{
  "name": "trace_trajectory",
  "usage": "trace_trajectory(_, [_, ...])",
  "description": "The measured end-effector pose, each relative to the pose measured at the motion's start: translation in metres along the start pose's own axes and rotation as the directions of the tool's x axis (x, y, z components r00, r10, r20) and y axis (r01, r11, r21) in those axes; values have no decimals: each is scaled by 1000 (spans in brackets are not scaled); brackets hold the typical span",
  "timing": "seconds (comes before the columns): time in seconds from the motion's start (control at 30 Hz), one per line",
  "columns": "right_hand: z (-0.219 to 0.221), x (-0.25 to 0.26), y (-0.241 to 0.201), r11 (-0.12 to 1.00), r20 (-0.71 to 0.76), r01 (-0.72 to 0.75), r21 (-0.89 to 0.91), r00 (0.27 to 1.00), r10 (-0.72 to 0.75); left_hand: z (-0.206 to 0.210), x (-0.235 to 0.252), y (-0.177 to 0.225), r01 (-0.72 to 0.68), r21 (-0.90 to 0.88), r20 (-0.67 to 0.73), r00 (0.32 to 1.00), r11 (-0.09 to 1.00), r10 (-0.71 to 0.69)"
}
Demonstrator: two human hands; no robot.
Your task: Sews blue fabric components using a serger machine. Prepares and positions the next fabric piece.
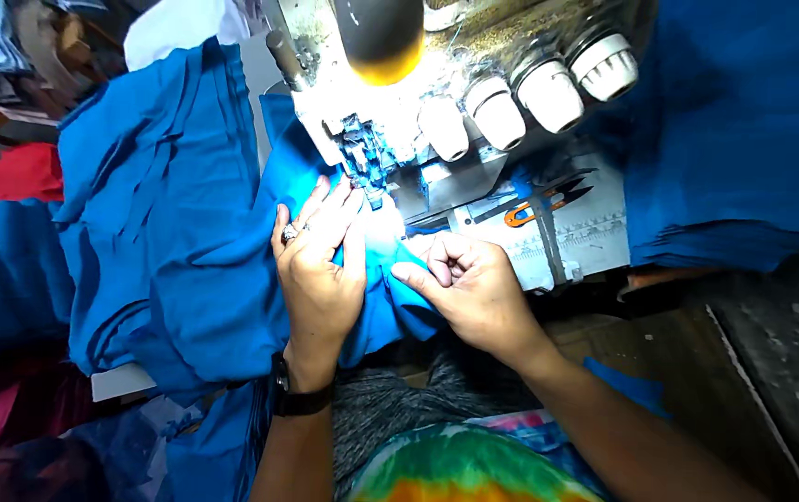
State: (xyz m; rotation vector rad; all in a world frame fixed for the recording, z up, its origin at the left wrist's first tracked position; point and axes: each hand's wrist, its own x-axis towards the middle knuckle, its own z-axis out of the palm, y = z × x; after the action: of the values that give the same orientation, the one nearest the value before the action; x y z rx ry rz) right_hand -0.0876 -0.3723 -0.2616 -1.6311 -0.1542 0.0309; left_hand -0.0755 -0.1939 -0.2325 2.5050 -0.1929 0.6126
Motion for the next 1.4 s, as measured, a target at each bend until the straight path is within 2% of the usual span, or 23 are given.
trace_trajectory(0.33, [3, 8, 0, 999, 2, 45, 12, 999, -45, 1, 8, -8, 6, -65, 3, 1000, 998, -5])
trace_trajectory(0.67, [4, 20, -2, 998, -11, 51, -24, 999, -52, 3, 19, -19, -15, -53, -3, 1000, 998, 15])
trace_trajectory(1.07, [5, 32, -7, 983, -33, 45, -179, 998, -51, -2, 27, -22, -97, -21, 28, 995, 995, 97])
trace_trajectory(1.17, [5, 27, -12, 981, -14, 54, -184, 998, -57, -10, 3, -21, -115, 22, -94, 989, 993, 117])
trace_trajectory(1.23, [4, 24, -14, 981, -21, 45, -189, 999, -50, -33, -40, -25, -20, 39, -222, 975, 999, 28])
trace_trajectory(1.27, [4, 25, -14, 978, -34, 53, -202, 998, -61, -49, -69, -33, 85, 43, -286, 956, 995, -69])
trace_trajectory(1.33, [4, 31, -14, 971, -67, 67, -230, 994, -85, -77, -125, -58, 377, 44, -395, 857, 925, -330])
trace_trajectory(1.4, [6, 39, -10, 970, -76, 105, -218, 989, -124, -91, -158, -82, 624, 30, -341, 741, 781, -579])
